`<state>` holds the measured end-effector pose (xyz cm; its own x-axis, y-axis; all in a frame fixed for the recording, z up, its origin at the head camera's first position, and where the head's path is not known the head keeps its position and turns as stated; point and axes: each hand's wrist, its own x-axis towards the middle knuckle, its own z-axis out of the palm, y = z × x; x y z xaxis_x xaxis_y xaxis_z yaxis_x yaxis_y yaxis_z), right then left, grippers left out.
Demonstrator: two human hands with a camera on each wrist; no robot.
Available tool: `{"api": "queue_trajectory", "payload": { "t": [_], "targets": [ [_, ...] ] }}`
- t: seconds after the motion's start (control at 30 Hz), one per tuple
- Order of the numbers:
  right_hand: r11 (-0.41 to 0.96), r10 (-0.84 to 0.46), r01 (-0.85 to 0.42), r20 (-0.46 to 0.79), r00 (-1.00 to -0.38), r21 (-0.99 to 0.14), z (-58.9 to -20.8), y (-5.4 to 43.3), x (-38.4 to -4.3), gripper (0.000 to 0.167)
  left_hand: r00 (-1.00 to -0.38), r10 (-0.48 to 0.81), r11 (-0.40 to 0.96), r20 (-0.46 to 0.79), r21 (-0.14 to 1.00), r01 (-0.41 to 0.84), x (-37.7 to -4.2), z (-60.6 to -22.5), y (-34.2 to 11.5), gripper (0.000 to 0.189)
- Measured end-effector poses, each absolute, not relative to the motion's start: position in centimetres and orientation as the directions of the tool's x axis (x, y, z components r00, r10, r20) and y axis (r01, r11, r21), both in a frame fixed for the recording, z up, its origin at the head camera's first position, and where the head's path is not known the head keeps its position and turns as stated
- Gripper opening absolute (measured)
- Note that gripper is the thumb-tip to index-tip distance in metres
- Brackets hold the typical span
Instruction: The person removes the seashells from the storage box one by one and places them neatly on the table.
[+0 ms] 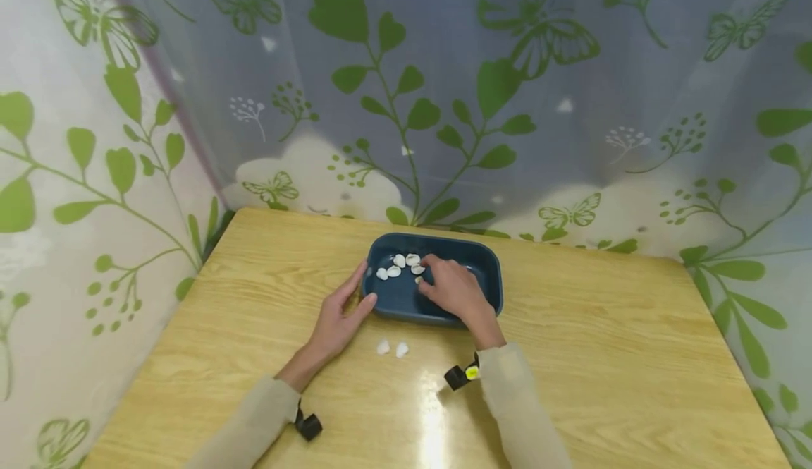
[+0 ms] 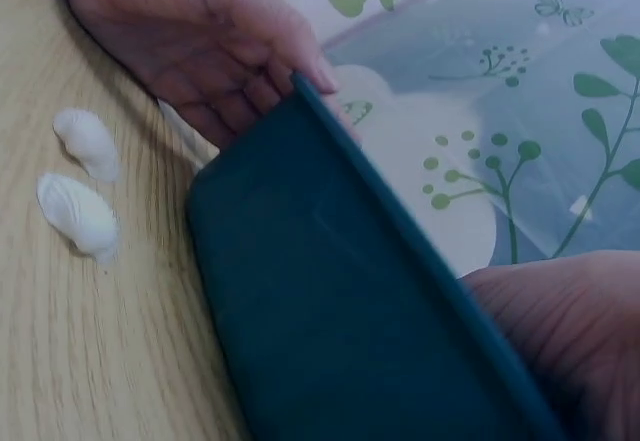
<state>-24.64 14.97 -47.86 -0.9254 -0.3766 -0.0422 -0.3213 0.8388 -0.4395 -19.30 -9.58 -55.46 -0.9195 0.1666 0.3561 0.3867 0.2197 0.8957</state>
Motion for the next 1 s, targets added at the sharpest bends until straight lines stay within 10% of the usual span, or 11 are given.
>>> {"api": "queue_trajectory", "payload": {
  "t": [1.0],
  "targets": [
    [0.816,-0.435,-0.414,0.043,-0.900,-0.404,-50.0,14.8,-25.6,0.021,-0.914,0.182,0.230,0.363,0.888,0.399,-19.4,-55.8,-9.8,0.065]
  ]
}}
